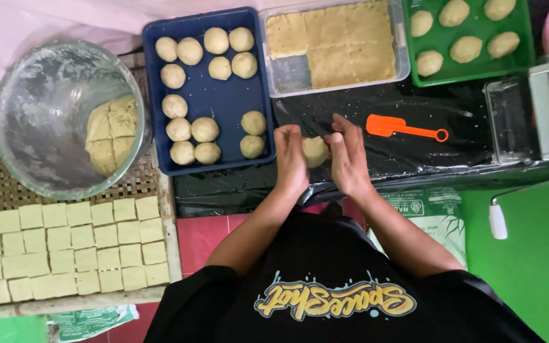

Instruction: Rolling pieces of dough into smooth, uniform balls by hand.

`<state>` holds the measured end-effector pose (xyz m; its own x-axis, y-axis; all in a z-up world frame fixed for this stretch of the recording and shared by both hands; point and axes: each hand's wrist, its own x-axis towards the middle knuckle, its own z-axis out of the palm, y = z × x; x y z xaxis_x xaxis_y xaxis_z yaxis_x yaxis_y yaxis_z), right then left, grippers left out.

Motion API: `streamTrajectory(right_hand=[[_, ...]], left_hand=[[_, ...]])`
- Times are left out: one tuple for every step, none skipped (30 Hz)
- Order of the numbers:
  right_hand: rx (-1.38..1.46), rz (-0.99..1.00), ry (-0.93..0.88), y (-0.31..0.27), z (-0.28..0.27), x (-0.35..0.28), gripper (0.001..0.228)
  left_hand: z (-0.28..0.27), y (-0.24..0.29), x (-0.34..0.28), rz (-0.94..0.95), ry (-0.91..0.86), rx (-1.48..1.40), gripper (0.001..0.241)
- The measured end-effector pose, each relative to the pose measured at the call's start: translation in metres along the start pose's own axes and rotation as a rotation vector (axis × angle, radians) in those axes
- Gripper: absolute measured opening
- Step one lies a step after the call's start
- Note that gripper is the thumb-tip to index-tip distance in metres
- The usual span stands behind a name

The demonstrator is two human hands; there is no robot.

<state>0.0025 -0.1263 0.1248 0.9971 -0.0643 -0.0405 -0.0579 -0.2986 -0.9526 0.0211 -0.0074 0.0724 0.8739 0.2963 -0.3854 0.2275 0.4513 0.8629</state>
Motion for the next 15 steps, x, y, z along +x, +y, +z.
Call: streamTrajectory(right_hand=[[0.001,-0.008,-0.004,-0.006,-0.003,-0.003,0.053],[-0.082,-0.138,0.007,-0.012,-0.005,-0.008,0.042],[-0.164,-0.268,0.018,-0.017,-0.008,-0.014,0.034],[-0.164,-0.272,0.018,-0.01,-0.008,-0.019,0.034],[-0.159,-0.273,0.068,-0.002,-0.009,-0.024,0.03],[-0.158,-0.273,0.119,0.006,-0.01,-0.029,0.028],[-0.159,-0.276,0.121,0.019,-0.02,-0.027,0.028],[-0.215,-0.32,0.11,0.033,-0.03,-0.029,0.024],[-0.27,-0.363,0.098,0.047,-0.04,-0.03,0.02],[-0.27,-0.366,0.101,0.06,-0.049,-0.031,0.02],[-0.135,-0.301,0.09,0.073,-0.058,-0.031,0.021],[0.0,-0.233,0.077,0.086,-0.067,-0.032,0.024],[0.001,-0.234,0.079,0.082,-0.075,-0.037,0.024],[0.059,-0.048,0.098,0.078,-0.082,-0.038,0.032],[0.119,0.137,0.117,0.074,-0.089,-0.04,0.042]], left_hand=[[0.007,-0.001,-0.004,0.008,0.003,-0.003,0.013],[0.012,-0.002,-0.01,-0.048,-0.006,-0.014,0.014],[0.019,-0.004,-0.016,-0.103,-0.015,-0.026,0.017],[0.024,-0.003,-0.025,-0.099,-0.016,-0.027,0.017],[0.03,-0.002,-0.034,-0.115,-0.016,0.085,0.014],[0.037,-0.002,-0.043,-0.132,-0.017,0.197,0.012],[0.044,-0.008,-0.047,-0.13,-0.019,0.194,0.012],[0.049,-0.015,-0.053,-0.175,-0.049,0.214,0.015],[0.054,-0.022,-0.06,-0.221,-0.078,0.233,0.017],[0.057,-0.031,-0.062,-0.218,-0.081,0.233,0.017],[0.06,-0.039,-0.064,-0.139,-0.145,0.265,0.022],[0.062,-0.047,-0.067,-0.063,-0.207,0.297,0.027],[0.065,-0.048,-0.075,-0.062,-0.208,0.297,0.027],[0.069,-0.047,-0.08,0.003,-0.229,0.309,0.033],[0.073,-0.046,-0.085,0.068,-0.25,0.321,0.041]])
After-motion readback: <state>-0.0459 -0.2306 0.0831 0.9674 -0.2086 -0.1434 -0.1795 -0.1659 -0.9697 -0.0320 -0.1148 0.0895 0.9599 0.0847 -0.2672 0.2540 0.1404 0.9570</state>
